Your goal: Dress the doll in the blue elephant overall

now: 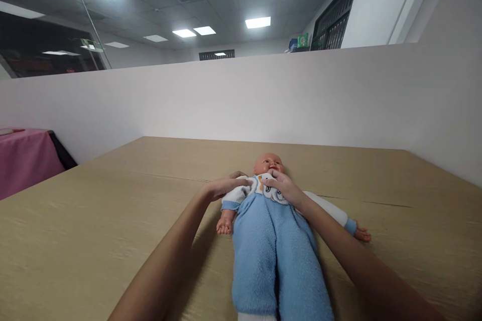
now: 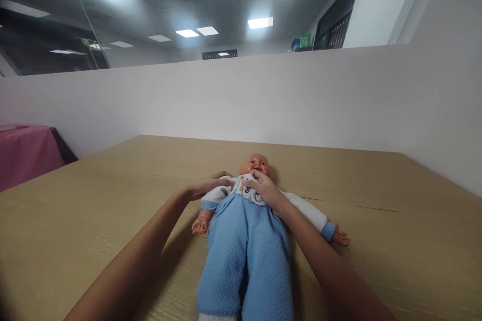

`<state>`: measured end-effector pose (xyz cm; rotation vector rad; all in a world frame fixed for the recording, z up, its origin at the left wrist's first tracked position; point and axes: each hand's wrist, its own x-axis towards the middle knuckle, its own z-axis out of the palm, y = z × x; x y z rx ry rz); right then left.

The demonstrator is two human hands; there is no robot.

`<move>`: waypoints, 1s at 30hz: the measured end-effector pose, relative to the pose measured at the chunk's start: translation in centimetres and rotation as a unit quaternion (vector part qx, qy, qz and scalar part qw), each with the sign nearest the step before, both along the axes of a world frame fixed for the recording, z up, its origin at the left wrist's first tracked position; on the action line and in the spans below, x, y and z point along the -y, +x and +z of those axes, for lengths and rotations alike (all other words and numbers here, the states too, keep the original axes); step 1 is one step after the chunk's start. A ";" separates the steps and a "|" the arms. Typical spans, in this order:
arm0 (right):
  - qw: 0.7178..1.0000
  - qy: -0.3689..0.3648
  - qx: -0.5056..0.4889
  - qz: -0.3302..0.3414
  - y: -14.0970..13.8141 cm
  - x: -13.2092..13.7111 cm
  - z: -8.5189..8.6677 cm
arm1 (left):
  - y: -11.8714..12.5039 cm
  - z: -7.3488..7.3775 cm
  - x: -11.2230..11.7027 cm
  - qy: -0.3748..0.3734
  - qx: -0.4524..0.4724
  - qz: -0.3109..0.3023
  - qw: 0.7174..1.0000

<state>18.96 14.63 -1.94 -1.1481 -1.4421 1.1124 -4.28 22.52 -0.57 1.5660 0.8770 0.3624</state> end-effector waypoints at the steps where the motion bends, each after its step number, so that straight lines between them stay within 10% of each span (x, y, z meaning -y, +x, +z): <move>1: 0.999 0.010 0.040 -0.009 0.2 0.1 0.4 | -0.1 0.1 -0.1 0.005 0.001 -0.008 1.000; 10: 0.931 0.056 0.346 -0.103 1.2 1.1 0.9 | -1.7 -0.1 -1.2 0.093 -0.100 -0.047 0.990; 20: 0.904 0.048 0.413 -0.099 1.1 0.8 0.3 | -5.9 1.2 -2.3 0.124 -0.252 -0.181 0.943; 30: 0.854 0.052 0.490 -0.166 1.8 1.3 0.9 | -6.6 1.1 -2.2 0.118 -0.276 -0.115 0.947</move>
